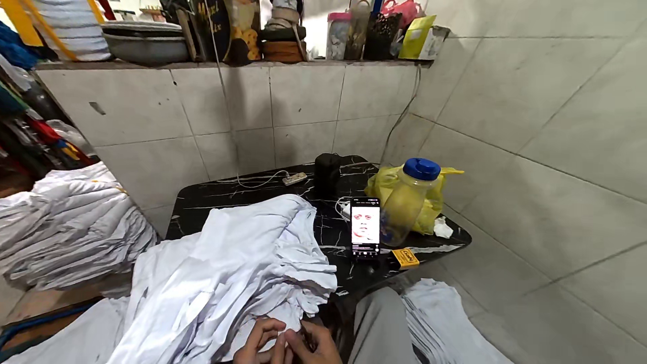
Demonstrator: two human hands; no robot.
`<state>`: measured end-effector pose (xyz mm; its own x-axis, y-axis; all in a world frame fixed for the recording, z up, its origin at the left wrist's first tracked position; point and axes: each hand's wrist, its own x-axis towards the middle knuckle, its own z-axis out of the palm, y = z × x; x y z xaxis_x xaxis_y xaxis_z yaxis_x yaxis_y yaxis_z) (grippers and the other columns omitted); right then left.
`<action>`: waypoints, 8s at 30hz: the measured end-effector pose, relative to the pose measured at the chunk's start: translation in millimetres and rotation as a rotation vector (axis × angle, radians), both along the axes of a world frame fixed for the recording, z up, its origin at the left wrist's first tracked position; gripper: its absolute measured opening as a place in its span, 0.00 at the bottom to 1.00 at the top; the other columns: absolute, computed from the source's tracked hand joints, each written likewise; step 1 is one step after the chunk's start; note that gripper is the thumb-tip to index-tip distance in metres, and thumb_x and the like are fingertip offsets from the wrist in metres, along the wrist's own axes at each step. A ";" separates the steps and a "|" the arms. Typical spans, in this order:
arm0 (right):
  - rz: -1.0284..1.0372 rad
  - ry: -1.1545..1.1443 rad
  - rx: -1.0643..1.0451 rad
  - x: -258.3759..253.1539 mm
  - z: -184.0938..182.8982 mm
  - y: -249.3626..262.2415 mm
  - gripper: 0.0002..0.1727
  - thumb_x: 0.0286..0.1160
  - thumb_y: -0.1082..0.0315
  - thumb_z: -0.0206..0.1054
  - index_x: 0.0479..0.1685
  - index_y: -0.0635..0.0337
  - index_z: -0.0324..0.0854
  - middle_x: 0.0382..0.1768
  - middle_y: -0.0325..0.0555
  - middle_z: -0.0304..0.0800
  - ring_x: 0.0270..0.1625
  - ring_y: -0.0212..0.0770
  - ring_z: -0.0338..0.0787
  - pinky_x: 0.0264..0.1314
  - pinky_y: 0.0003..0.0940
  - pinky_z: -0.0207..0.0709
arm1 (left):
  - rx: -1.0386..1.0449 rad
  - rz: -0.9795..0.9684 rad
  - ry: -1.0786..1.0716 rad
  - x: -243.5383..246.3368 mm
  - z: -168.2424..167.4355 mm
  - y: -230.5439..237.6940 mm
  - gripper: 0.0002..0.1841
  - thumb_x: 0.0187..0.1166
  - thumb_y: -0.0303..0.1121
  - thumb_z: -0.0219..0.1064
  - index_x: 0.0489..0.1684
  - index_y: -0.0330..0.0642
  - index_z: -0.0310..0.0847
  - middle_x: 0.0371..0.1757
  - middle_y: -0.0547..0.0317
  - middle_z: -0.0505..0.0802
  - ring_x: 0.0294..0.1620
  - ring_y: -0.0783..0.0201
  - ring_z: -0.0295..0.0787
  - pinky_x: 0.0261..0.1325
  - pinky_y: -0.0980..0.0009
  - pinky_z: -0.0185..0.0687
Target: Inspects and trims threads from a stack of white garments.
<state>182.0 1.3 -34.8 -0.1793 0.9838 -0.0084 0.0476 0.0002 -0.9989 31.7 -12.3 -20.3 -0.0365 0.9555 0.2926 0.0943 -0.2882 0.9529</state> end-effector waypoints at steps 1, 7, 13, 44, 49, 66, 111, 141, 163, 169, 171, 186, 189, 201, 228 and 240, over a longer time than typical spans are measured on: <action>-0.029 0.024 -0.005 -1.9 2.2 -2.1 0.12 0.83 0.67 0.66 0.35 0.68 0.84 0.24 0.37 0.88 0.26 0.24 0.83 0.36 0.24 0.79 | 0.013 0.003 0.029 -0.7 -0.3 -1.3 0.10 0.74 0.16 0.67 0.50 0.23 0.81 0.50 0.51 0.94 0.43 0.71 0.96 0.45 0.71 0.96; -0.037 -0.008 0.090 -4.2 -1.0 -12.2 0.13 0.85 0.69 0.62 0.36 0.71 0.83 0.27 0.43 0.84 0.30 0.27 0.82 0.37 0.24 0.78 | 0.017 -0.059 0.105 -6.2 -1.4 -4.0 0.14 0.74 0.18 0.67 0.57 0.22 0.82 0.57 0.43 0.92 0.55 0.64 0.95 0.58 0.67 0.94; -0.056 -0.218 0.224 -3.2 6.1 -17.3 0.12 0.81 0.69 0.64 0.37 0.72 0.84 0.26 0.53 0.86 0.28 0.39 0.85 0.34 0.35 0.79 | 0.234 -0.025 0.340 -9.2 -16.4 1.8 0.12 0.69 0.25 0.76 0.50 0.37 0.95 0.51 0.44 0.93 0.46 0.70 0.91 0.52 0.78 0.87; -0.257 -0.202 0.198 -15.1 2.3 -17.3 0.16 0.77 0.62 0.74 0.43 0.71 0.87 0.36 0.52 0.92 0.38 0.39 0.92 0.46 0.37 0.87 | 0.171 0.011 0.324 -7.4 -13.9 -0.7 0.14 0.69 0.21 0.72 0.50 0.22 0.80 0.57 0.32 0.89 0.57 0.62 0.90 0.55 0.75 0.88; -0.299 -0.336 0.298 -19.0 1.9 -18.0 0.11 0.76 0.68 0.71 0.37 0.71 0.89 0.34 0.55 0.93 0.36 0.44 0.93 0.45 0.39 0.87 | 0.174 0.010 0.325 -8.9 -14.7 -0.7 0.13 0.70 0.21 0.71 0.50 0.23 0.82 0.57 0.31 0.89 0.58 0.61 0.90 0.53 0.75 0.88; -0.193 -0.334 0.428 -9.8 2.2 -17.2 0.08 0.69 0.74 0.72 0.40 0.72 0.86 0.37 0.57 0.90 0.37 0.42 0.91 0.44 0.33 0.86 | 0.424 0.133 0.413 -8.5 -32.4 7.3 0.05 0.71 0.27 0.75 0.36 0.34 0.93 0.51 0.42 0.95 0.68 0.59 0.88 0.78 0.72 0.76; -0.170 -0.884 0.780 7.6 -4.1 -10.5 0.17 0.88 0.55 0.61 0.49 0.57 0.91 0.24 0.44 0.86 0.22 0.41 0.87 0.21 0.35 0.81 | 0.159 -0.050 0.197 -25.9 -29.7 -4.1 0.06 0.74 0.26 0.74 0.33 0.30 0.88 0.53 0.41 0.94 0.62 0.61 0.90 0.68 0.67 0.86; -0.206 -0.509 0.377 -31.5 -0.5 0.3 0.18 0.61 0.68 0.80 0.49 0.68 0.89 0.40 0.57 0.91 0.37 0.50 0.93 0.39 0.47 0.89 | -0.188 -0.034 -0.365 -17.2 -6.9 -6.7 0.02 0.94 0.30 0.41 0.50 0.46 0.55 0.70 0.54 0.90 0.52 0.60 0.98 0.35 0.65 0.95; -0.022 0.180 -0.033 -6.7 3.0 7.8 0.06 0.79 0.74 0.66 0.40 0.67 0.89 0.29 0.34 0.88 0.28 0.19 0.80 0.34 0.19 0.76 | 0.064 0.062 0.417 -16.7 -1.5 4.4 0.17 0.66 0.30 0.82 0.50 0.31 0.88 0.46 0.46 0.94 0.36 0.67 0.91 0.33 0.74 0.86; -0.048 0.331 -0.310 -6.6 8.5 5.7 0.08 0.85 0.71 0.62 0.46 0.64 0.86 0.16 0.31 0.75 0.12 0.21 0.63 0.15 0.18 0.58 | 0.303 0.277 0.577 -3.3 -15.7 5.0 0.08 0.70 0.32 0.77 0.40 0.40 0.98 0.43 0.50 0.95 0.48 0.61 0.89 0.56 0.73 0.84; -0.056 0.328 -0.304 -8.0 8.8 5.2 0.09 0.85 0.71 0.61 0.48 0.65 0.86 0.16 0.31 0.75 0.12 0.21 0.62 0.15 0.18 0.58 | 0.335 0.322 0.643 1.6 -16.4 2.5 0.07 0.71 0.27 0.73 0.39 0.40 0.98 0.40 0.48 0.94 0.47 0.57 0.90 0.57 0.72 0.85; -0.072 0.420 -0.375 2.1 1.2 11.4 0.07 0.87 0.69 0.60 0.50 0.59 0.82 0.14 0.31 0.73 0.09 0.21 0.60 0.10 0.17 0.56 | 0.196 -0.001 0.277 -43.8 -6.7 4.6 0.07 0.75 0.30 0.76 0.43 0.37 0.94 0.40 0.59 0.97 0.35 0.76 0.91 0.41 0.79 0.89; -0.075 0.360 -0.335 -0.5 1.0 9.8 0.07 0.86 0.68 0.61 0.49 0.60 0.83 0.15 0.31 0.74 0.10 0.21 0.61 0.11 0.18 0.58 | 0.221 0.118 0.383 -34.0 -9.8 10.1 0.12 0.71 0.35 0.80 0.46 0.39 0.93 0.43 0.58 0.96 0.42 0.75 0.91 0.45 0.78 0.89; -0.170 -0.014 0.056 -21.6 5.6 6.1 0.16 0.63 0.63 0.83 0.36 0.65 0.85 0.26 0.38 0.85 0.27 0.27 0.80 0.32 0.24 0.76 | 0.140 0.260 0.514 -16.2 -27.5 -1.3 0.08 0.76 0.26 0.66 0.40 0.34 0.92 0.47 0.50 0.97 0.55 0.54 0.93 0.66 0.54 0.84; 0.142 -0.729 0.343 -73.8 8.4 37.7 0.23 0.82 0.48 0.66 0.74 0.38 0.83 0.36 0.51 0.96 0.40 0.57 0.96 0.44 0.64 0.85 | 0.076 0.665 1.158 -79.4 -15.9 8.4 0.21 0.76 0.29 0.62 0.66 0.30 0.83 0.62 0.26 0.88 0.60 0.27 0.86 0.64 0.30 0.72; 0.241 -0.802 0.182 -78.3 29.4 41.9 0.28 0.83 0.46 0.64 0.82 0.33 0.75 0.46 0.54 0.96 0.51 0.61 0.94 0.53 0.67 0.82 | -0.169 0.422 1.326 -100.5 28.0 7.7 0.28 0.71 0.23 0.69 0.75 0.33 0.77 0.61 0.23 0.87 0.56 0.21 0.86 0.52 0.28 0.77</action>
